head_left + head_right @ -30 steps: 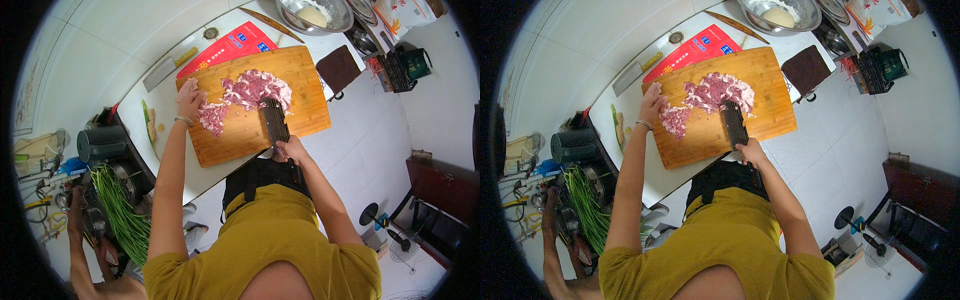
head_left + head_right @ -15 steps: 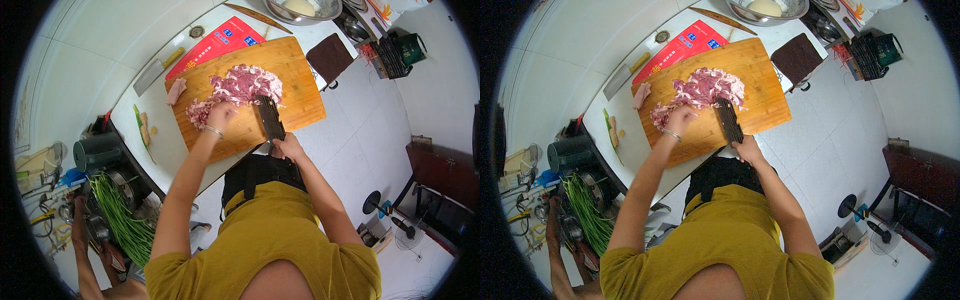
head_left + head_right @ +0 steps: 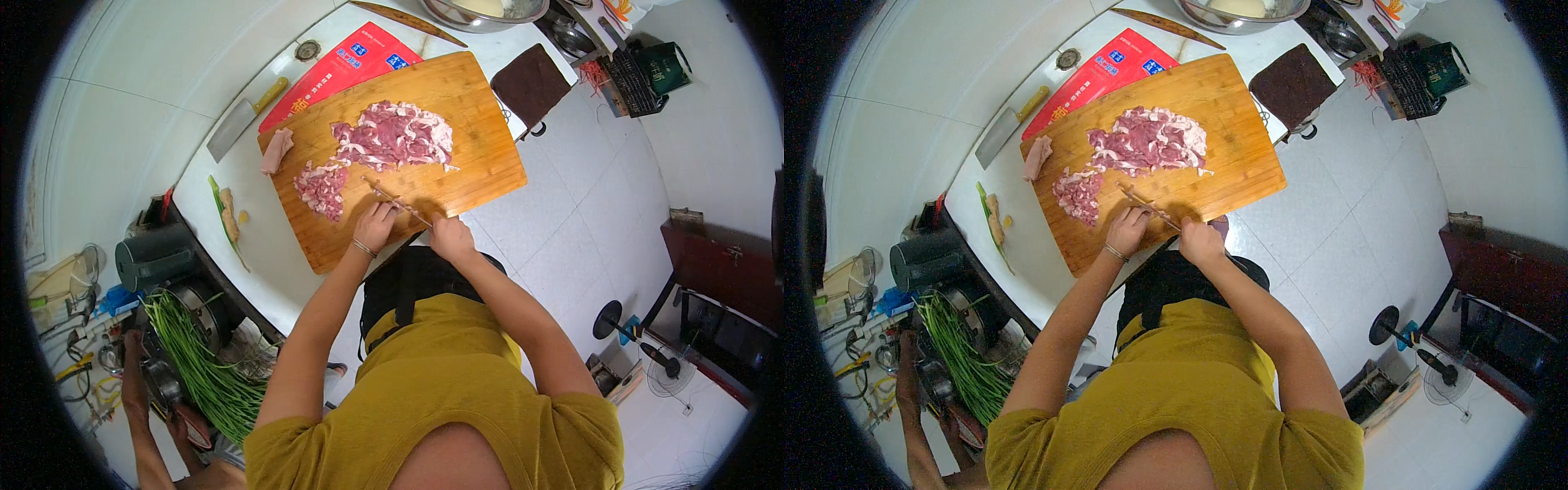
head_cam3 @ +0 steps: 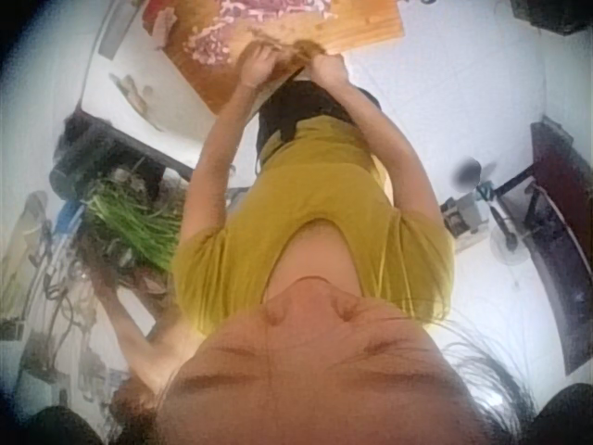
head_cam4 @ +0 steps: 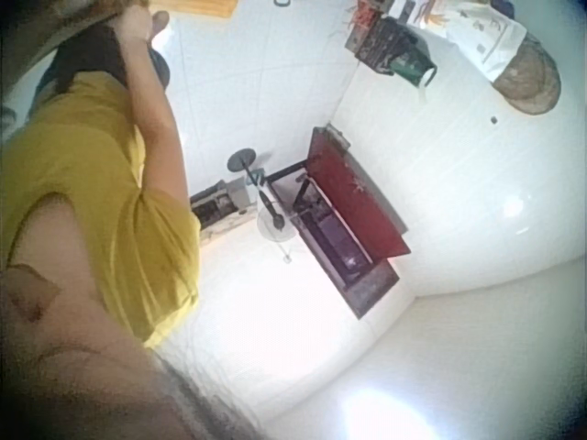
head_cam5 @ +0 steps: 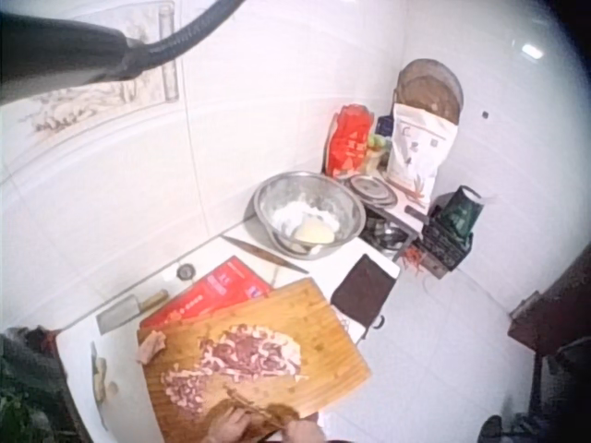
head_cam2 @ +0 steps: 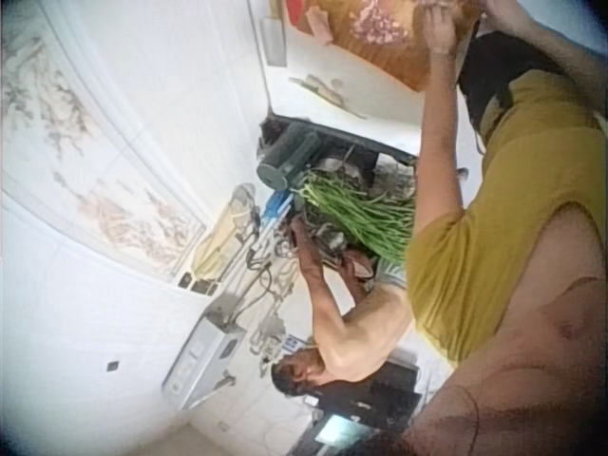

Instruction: The person slices a large piece of raw meat into thin strips on a wooden cutting board using a cleaver. The person holds the meat with the left hand and chops with the right hand, accumulating a pile of sliced meat on the board.

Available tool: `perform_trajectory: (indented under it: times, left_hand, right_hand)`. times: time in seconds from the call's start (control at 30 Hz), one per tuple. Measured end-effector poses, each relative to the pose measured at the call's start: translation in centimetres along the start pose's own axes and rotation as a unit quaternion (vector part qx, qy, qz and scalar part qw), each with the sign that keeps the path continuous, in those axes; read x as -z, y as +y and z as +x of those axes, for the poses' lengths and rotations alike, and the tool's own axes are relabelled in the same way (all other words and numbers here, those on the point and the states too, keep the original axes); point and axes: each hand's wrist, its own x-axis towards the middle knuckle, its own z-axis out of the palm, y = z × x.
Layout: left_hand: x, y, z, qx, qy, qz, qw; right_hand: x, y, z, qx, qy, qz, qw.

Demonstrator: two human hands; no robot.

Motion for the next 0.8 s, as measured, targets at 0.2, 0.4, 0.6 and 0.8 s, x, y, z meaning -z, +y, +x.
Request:
perform_trajectory:
  times: [0.2, 0.4, 0.6, 0.8]
  left_hand:
    - [-1.8, -0.8, -0.4, -0.039, 0.036, 0.009, 0.999]
    - [-2.2, -1.0, -0.3, -0.036, 0.028, 0.002, 0.999]
    - [-2.5, -0.9, -0.4, -0.033, 0.042, 0.006, 0.999]
    - [-2.6, -0.3, -0.8, -0.006, 0.092, -0.025, 0.995]
  right_hand:
    - [-0.7, -0.2, 0.8, -0.003, -0.03, -0.034, 0.999]
    - [-0.8, -0.1, 2.0, 0.01, -0.062, -0.044, 0.997]
    - [-2.5, -1.7, 4.8, 0.02, -0.032, -0.03, 0.999]
    - [-2.2, 2.3, 1.6, 0.003, -0.037, -0.035, 0.999]
